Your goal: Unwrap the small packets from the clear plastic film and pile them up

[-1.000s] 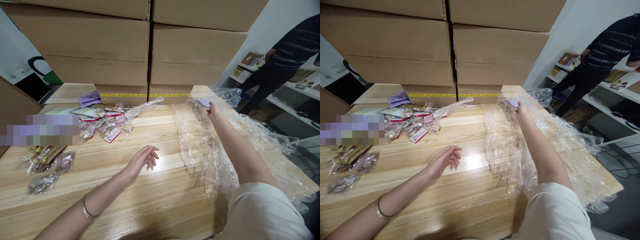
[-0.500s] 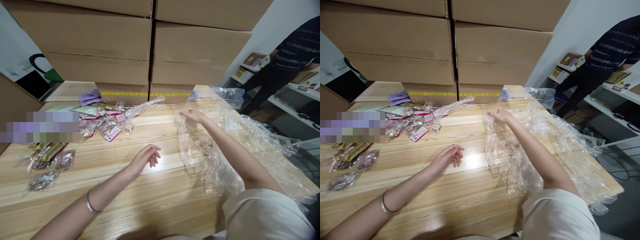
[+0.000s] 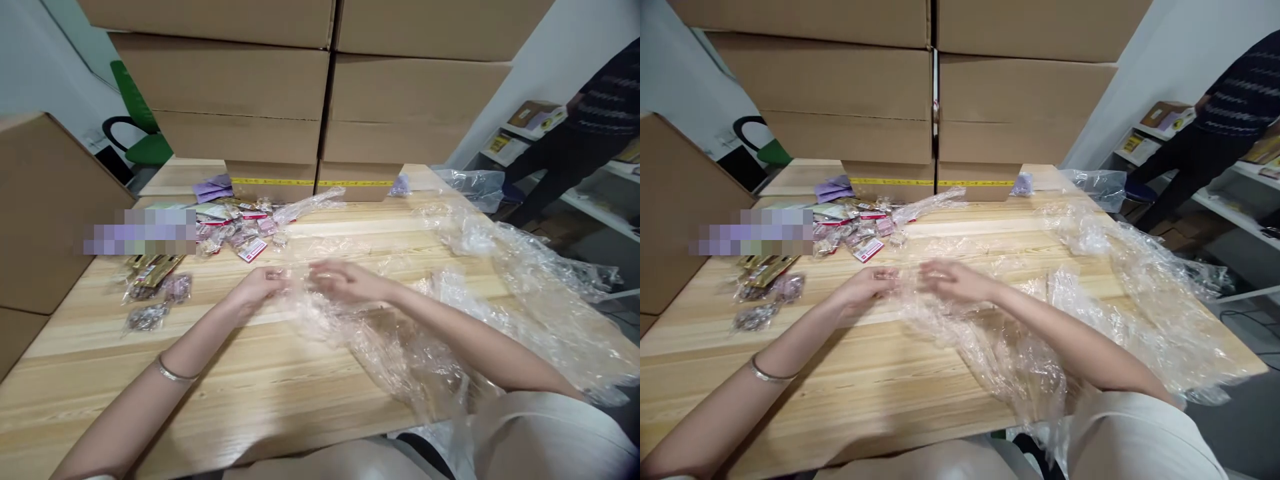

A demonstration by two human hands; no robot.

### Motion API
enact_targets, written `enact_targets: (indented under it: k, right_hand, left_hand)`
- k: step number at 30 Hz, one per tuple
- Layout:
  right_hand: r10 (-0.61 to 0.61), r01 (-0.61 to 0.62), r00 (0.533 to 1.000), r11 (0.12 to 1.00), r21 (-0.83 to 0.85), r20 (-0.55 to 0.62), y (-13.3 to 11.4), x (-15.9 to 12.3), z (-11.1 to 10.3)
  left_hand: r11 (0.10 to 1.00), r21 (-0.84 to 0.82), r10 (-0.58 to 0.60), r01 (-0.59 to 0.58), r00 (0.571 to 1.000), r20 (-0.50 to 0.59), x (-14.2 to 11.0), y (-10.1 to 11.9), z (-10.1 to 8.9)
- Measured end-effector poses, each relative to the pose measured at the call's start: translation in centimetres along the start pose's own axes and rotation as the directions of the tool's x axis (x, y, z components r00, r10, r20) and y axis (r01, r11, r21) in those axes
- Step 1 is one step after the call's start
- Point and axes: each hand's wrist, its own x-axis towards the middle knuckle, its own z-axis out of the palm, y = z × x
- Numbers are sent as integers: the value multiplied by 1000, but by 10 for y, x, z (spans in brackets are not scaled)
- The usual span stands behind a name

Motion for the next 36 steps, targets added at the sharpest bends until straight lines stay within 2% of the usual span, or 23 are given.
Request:
enact_targets:
  k: [2, 3, 5, 6, 8, 10, 13, 15, 17, 19, 20, 22, 24, 26, 28, 30, 32, 34, 36]
  right_hand:
    - [107, -110, 977, 994, -7, -186, 10, 9, -23]
    - [165, -173, 958, 985, -12, -232, 16, 14, -33]
    - [243, -254, 934, 967, -9, -263, 30, 23, -42]
    - [263, -277, 926, 961, -12, -270, 34, 27, -39]
    - [283, -311, 914, 949, -54, -290, 39, 31, -19]
    - [277, -330, 919, 930, -163, -280, 40, 32, 12]
    - [219, -299, 946, 874, -383, -238, 40, 29, 52]
    - [184, -274, 956, 838, -473, -229, 44, 29, 61]
    - [166, -254, 963, 822, -510, -211, 51, 31, 57]
    - [149, -229, 971, 815, -533, -189, 61, 32, 45]
    - [136, -212, 975, 815, -540, -177, 65, 33, 38]
    - [93, -158, 985, 823, -546, -145, 71, 34, 26]
    - [25, -101, 990, 825, -556, -141, 70, 38, 15]
    - [-44, -84, 978, 813, -577, -205, 61, 50, 5]
    - [-98, -82, 959, 802, -591, -266, 46, 71, -2]
    - [-135, -41, 961, 795, -606, -242, 29, 102, -6]
    - [-165, 27, 973, 779, -627, -164, 16, 136, -5]
    - [-181, 73, 978, 763, -643, -105, 7, 169, 1]
    - [-178, 96, 983, 740, -665, -56, 3, 195, 8]
  left_hand:
    - [996, 51, 70, -80, 982, 175, -14, 4, -11]
    - [989, 47, 128, -141, 969, 212, -22, 6, -15]
    - [971, -31, 239, -238, 952, 192, -36, 11, -21]
    - [960, -100, 275, -262, 948, 159, -44, 13, -23]
    - [938, -232, 280, -257, 958, 70, -57, 13, -26]
    - [934, -289, 205, -209, 978, -46, -69, 7, -29]
    - [964, -254, 19, -82, 970, -241, -86, -11, -37]
    - [975, -219, -85, 18, 950, -300, -97, -28, -45]
    - [988, -114, -134, 106, 952, -277, -108, -45, -56]
    - [984, 123, -110, 130, 981, -163, -120, -57, -68]
    - [956, 274, -79, 101, 993, -93, -126, -61, -74]
    - [837, 547, -10, 18, 1000, -18, -136, -59, -85]
    - [671, 739, 65, 48, 990, -124, -141, -50, -94]
    - [535, 831, 176, 154, 942, -287, -135, -35, -98]
    - [455, 877, 332, 153, 885, -326, -116, -21, -98]
    - [371, 928, 495, 41, 836, -235, -85, -9, -93]
    - [287, 957, 566, -43, 813, -133, -49, 1, -86]
    - [256, 963, 570, -82, 817, -82, -14, 9, -80]
    - [265, 962, 544, -65, 834, -93, 13, 14, -77]
